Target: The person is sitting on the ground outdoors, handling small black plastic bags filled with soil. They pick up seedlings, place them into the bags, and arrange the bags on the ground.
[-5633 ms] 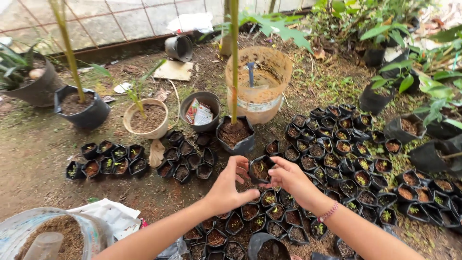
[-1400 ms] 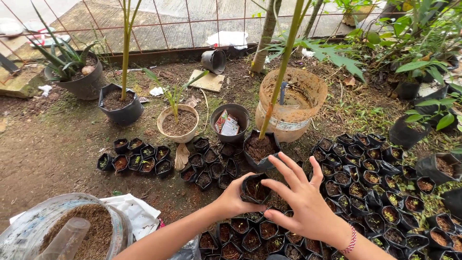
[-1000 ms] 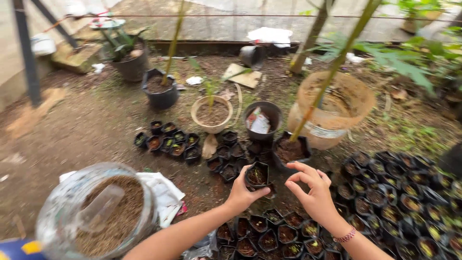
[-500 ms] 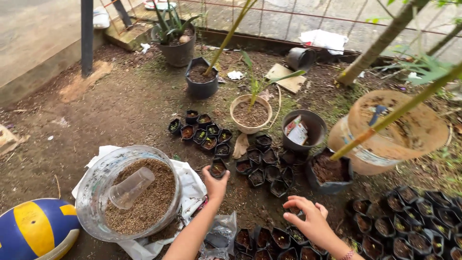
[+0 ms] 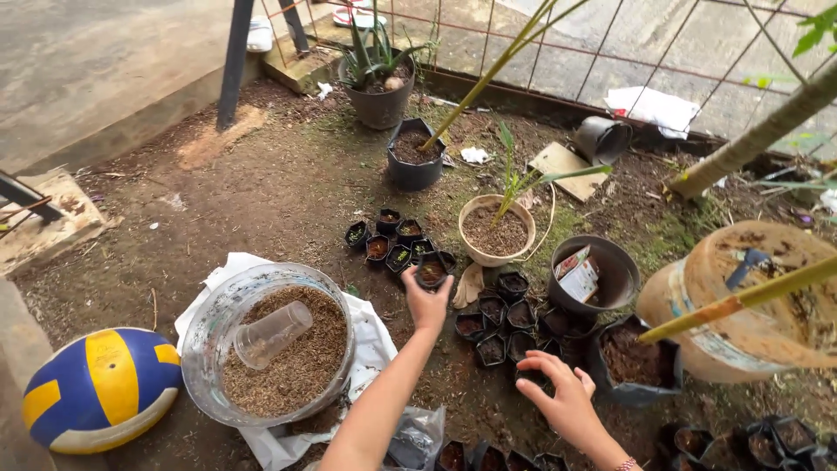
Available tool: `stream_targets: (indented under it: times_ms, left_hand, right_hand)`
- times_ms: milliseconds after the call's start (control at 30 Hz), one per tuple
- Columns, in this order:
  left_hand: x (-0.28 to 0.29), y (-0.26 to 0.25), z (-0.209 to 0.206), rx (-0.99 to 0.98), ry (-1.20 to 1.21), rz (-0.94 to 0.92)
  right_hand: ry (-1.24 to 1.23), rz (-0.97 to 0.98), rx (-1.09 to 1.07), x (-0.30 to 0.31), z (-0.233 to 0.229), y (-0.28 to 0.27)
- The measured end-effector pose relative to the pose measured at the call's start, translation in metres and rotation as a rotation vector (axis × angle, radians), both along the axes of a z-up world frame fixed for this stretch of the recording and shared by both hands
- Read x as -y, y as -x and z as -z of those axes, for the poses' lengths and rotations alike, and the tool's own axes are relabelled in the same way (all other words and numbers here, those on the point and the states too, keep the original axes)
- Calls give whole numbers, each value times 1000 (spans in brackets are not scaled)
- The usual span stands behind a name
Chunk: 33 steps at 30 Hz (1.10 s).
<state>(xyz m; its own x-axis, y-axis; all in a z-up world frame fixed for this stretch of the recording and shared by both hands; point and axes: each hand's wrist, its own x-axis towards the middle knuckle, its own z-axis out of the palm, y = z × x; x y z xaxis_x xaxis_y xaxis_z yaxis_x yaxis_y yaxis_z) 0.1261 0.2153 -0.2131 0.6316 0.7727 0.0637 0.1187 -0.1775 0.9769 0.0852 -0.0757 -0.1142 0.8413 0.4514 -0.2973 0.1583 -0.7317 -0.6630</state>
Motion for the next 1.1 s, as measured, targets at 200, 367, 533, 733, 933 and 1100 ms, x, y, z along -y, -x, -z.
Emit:
stream_targets:
  times_ms: [200,367,533,733,933,1100]
  left_hand:
    - [23,19,-61,5,-123,258]
    - [33,34,-97,61,-178,360]
    - [63,24,-117,154,-98,500]
    - [96,30,-137,168,-201,688]
    - [115,55,-154,61,-27,919]
    - [139,72,-164,97,0,988]
  right_hand:
    - [-64,2,67,8,-3,-21]
    - [-81,46,22,16,-15,-17]
    - [-147,152,-72,38,-34,-19]
    - [-380,186,-178,39,-55,-20]
    - [-562,327,-131,40,-66,4]
    - [-647,407,-136,58,-69,37]
